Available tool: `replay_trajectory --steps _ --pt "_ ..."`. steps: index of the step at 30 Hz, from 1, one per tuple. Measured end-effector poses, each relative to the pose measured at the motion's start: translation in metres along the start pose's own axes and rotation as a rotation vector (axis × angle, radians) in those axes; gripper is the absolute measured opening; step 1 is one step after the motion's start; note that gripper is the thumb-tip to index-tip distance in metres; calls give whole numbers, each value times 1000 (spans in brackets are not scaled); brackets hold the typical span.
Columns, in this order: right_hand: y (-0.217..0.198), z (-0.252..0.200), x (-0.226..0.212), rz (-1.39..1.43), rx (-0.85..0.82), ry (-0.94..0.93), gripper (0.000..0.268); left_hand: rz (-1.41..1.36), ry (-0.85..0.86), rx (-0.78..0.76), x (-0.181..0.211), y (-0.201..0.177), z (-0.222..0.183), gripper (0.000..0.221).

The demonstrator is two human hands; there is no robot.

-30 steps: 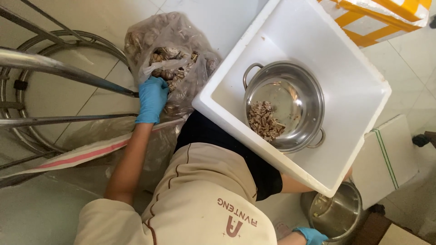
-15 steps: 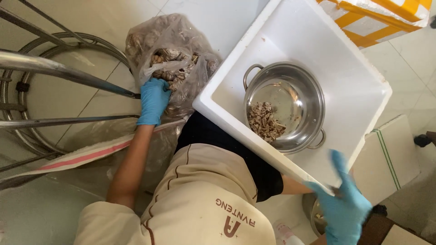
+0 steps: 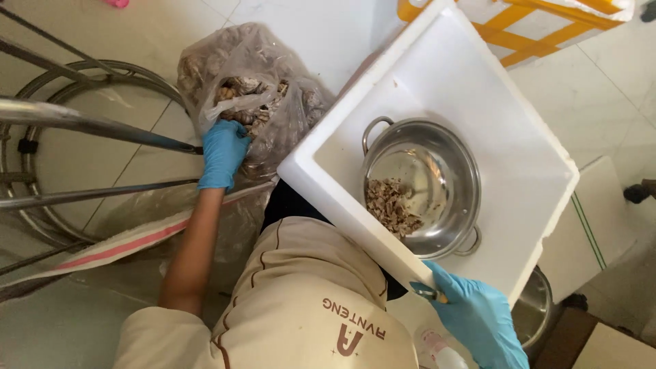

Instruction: A person wearing blue gloves sits on the floor and uses a small knife to peel and clean mushrooms, placing the cleaned pieces into a metal bowl inside a styrofoam box.

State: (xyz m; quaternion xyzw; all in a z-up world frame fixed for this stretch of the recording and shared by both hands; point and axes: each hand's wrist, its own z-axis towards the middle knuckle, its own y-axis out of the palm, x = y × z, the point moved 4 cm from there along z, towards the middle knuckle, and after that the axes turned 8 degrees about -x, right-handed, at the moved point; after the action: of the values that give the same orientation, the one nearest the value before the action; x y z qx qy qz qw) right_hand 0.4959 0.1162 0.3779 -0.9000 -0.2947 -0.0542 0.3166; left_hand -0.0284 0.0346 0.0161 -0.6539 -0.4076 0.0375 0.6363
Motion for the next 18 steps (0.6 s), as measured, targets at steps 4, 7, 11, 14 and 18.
replay_trajectory --steps 4,7,11,14,18 --pt "46 22 2 -101 301 -283 65 -124 -31 13 22 -25 -2 19" --pt "59 32 9 -7 420 -379 83 -207 -20 32 47 -47 2 28" --pt "-21 -1 -1 334 289 -427 79 -210 247 -32 91 -65 8 72" --pt "-52 17 42 492 555 -611 52 -209 128 -29 71 -36 27 78" --pt "-148 2 34 619 850 -679 48 -250 65 -102 58 -11 52 102"
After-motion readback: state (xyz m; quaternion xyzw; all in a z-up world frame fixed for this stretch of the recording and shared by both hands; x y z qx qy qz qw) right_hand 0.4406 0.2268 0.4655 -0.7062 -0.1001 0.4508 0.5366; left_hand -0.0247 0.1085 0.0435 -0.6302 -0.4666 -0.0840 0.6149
